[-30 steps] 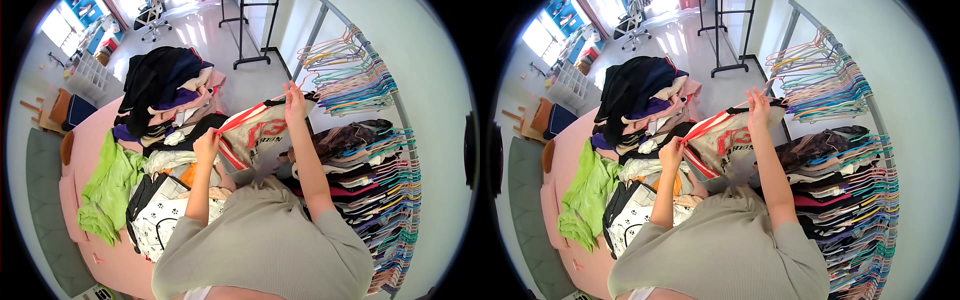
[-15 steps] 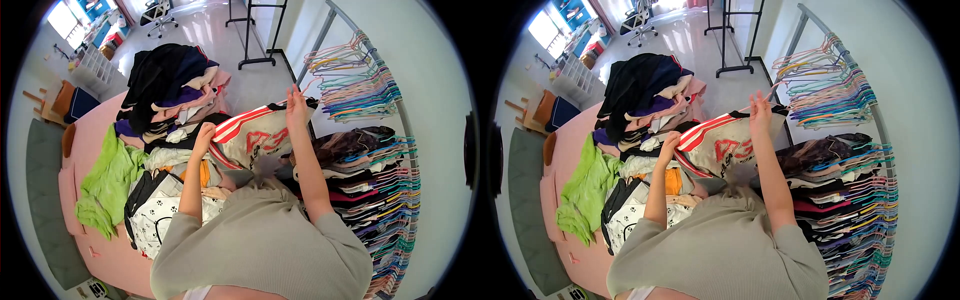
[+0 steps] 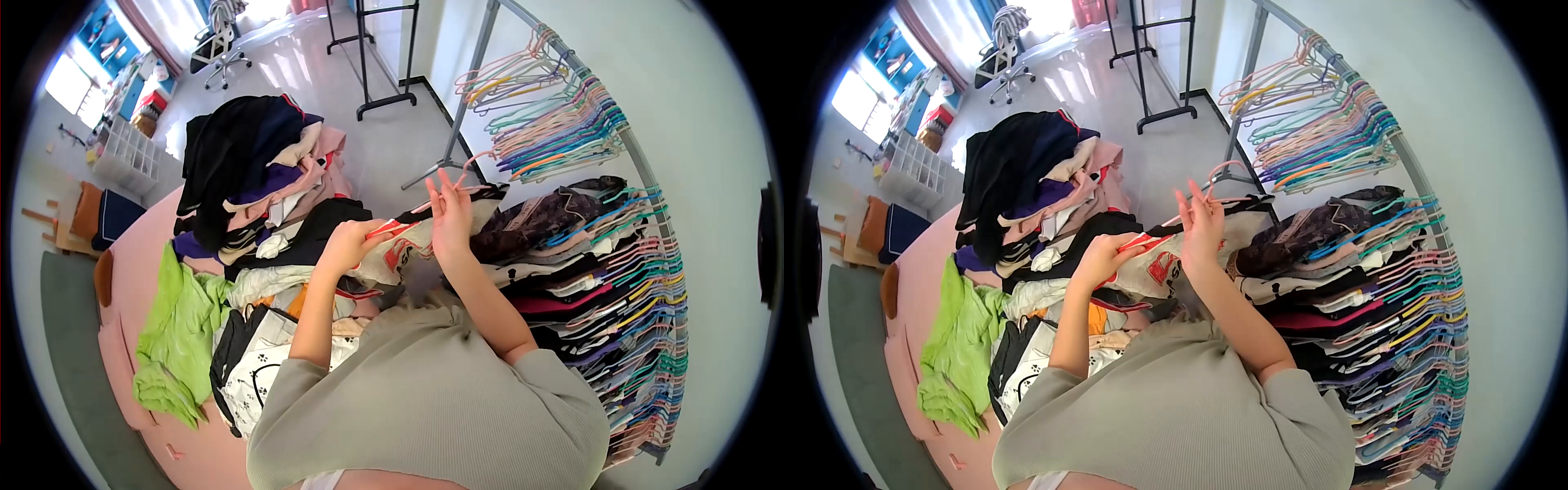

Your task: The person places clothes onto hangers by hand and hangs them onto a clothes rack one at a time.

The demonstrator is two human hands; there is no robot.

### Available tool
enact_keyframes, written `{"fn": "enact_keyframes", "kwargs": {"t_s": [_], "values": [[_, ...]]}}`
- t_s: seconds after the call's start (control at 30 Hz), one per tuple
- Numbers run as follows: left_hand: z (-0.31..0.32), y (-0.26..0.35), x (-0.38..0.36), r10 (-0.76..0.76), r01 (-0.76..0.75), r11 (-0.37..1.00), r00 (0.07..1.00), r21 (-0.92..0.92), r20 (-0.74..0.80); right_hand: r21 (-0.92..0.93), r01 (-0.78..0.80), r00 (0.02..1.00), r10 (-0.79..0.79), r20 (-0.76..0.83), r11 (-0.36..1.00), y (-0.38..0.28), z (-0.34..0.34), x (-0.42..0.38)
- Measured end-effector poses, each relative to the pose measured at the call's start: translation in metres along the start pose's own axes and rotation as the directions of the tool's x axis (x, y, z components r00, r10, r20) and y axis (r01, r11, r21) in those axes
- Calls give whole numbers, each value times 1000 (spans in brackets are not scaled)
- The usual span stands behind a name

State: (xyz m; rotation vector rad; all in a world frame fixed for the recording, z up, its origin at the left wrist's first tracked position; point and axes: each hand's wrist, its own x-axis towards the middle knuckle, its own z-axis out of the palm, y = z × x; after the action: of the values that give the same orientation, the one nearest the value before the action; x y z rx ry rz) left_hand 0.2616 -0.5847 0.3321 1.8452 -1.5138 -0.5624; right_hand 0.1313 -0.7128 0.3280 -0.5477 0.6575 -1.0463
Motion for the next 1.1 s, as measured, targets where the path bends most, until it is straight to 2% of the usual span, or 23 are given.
{"fn": "enact_keyframes", "kwargs": {"t_s": [0.1, 0.17, 0.3, 0.37, 0.43, 0.5, 0.63, 0.73, 0.8, 0.97, 1.1], "values": [[-1, 12, 10, -35, 39, 999, 991, -31, 131, 38, 32, 998, -30, -63, 999, -16, -10, -7], [7, 13, 20, 132, -126, 989, 987, -72, 89, 26, 83, 995, -82, -50, 996, -27, -19, -8], [19, 32, 43, 221, -214, 974, 969, -77, 110, 40, 148, 987, -146, -63, 988, -54, -34, 1], [25, 45, 53, 194, -182, 975, 977, -127, 89, 26, 178, 982, -176, -74, 984, -71, -36, 3], [28, 56, 63, 251, -232, 963, 958, -139, 137, 9, 203, 978, -202, -48, 979, -86, -40, 7], [30, 70, 73, 198, -152, 966, 954, -207, 223, 24, 213, 976, -211, -53, 977, -102, -45, 13], [45, 89, 96, 267, -167, 926, 924, -338, 275, -24, 222, 975, -222, 8, 975, -140, -49, 27], [58, 108, 114, 330, -207, 894, 904, -398, 273, -14, 266, 962, -264, 71, 964, -170, -55, 38], [66, 123, 122, 454, -352, 828, 878, -437, 151, -24, 298, 953, -296, 63, 954, -188, -58, 42], [128, 110, 150, 453, -304, 822, 861, -481, 232, -52, 339, 941, -339, 1, 939, -209, -92, 56], [156, 118, 169, 480, -353, 804, 861, -480, 171, -68, 372, 926, -376, -49, 926, -227, -107, 65]]}}
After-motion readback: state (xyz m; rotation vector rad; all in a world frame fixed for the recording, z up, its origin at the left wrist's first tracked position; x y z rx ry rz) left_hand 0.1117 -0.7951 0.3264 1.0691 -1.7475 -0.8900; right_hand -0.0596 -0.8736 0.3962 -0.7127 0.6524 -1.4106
